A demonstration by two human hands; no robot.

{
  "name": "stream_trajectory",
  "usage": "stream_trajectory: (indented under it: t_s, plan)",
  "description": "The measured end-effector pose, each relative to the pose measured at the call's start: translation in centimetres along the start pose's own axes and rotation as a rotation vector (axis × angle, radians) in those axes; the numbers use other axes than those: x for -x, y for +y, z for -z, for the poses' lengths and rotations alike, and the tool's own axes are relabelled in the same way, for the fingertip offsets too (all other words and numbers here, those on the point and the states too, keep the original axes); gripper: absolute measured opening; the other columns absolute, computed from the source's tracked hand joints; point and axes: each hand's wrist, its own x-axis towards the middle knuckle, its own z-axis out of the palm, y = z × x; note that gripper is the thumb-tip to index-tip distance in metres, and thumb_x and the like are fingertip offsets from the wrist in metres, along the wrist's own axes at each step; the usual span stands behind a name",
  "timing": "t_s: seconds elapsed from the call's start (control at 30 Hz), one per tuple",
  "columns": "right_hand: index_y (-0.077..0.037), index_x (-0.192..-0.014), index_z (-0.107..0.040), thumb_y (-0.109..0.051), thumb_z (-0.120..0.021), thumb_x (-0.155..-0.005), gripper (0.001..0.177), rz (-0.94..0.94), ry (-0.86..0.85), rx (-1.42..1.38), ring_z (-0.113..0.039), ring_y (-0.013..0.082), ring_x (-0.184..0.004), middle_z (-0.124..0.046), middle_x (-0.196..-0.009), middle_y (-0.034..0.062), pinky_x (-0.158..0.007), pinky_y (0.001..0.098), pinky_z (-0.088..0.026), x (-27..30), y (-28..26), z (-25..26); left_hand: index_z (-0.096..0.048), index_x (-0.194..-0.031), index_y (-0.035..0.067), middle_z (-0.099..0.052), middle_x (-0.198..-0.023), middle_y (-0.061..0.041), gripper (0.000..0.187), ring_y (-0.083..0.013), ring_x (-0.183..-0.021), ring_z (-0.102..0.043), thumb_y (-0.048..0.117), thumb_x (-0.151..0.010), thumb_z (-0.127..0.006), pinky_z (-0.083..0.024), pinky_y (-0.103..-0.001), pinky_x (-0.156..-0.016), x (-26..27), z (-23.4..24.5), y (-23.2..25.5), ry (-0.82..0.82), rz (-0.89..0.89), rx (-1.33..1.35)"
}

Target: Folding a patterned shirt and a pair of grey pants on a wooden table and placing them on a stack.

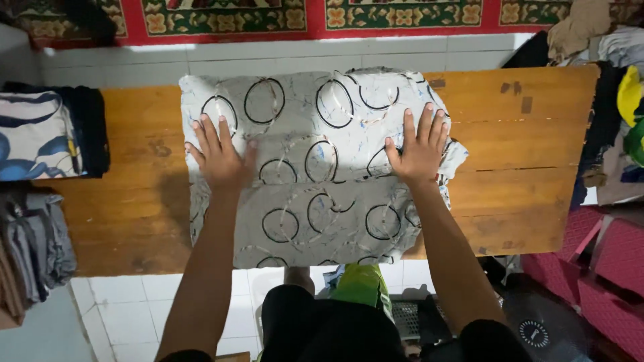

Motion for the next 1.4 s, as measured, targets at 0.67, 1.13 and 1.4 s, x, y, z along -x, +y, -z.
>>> stream_trajectory:
  t_s: [0.67,1.13,1.4]
  plan:
    - [-0.006,-0.161,-0.045,-0.041,-0.056,-0.107,0.066,-0.046,-0.046,0.027,-0.021,0.0510,-0.155,-0.027,-0.169,0.0245,-0.124,0.0684,-0.018,-4.3,3.1,-0.5,-0.044,-0.160,0.001,-0.027,-0.168,-0.032,0.098,-0.0490,-0.156,-0.015,0.068,-0.092,-0.065,-0.001,-0.072,-0.118,-0.9,-0.4,-0.7,-0.060,0.016,-0.039]
    - [-0.007,-0.146,-0.057,0.000,-0.062,-0.084,0.063,-0.214,0.067,-0.166,-0.037,0.0458,-0.149,-0.039,-0.163,0.0194,-0.124,0.0656,-0.026,9.5,2.8,6.7,-0.039,-0.164,0.002,-0.022,-0.170,-0.031,0.095,-0.0495,-0.159,-0.011,0.067,-0.101,-0.067,0.001,-0.074,-0.119,-0.1,-0.8,-1.2,0.017,-0.092,-0.018]
    - [-0.021,-0.120,-0.071,-0.038,-0.082,-0.078,0.047,-0.344,-0.219,-0.100,-0.054,0.0371,-0.124,-0.070,-0.119,0.0128,-0.101,0.0564,-0.033,11.5,2.7,9.3,-0.039,-0.165,0.008,-0.024,-0.176,-0.018,0.084,-0.0447,-0.164,-0.016,0.052,-0.098,-0.066,-0.002,-0.076,-0.120,5.8,0.4,2.6,-0.085,-0.159,-0.074]
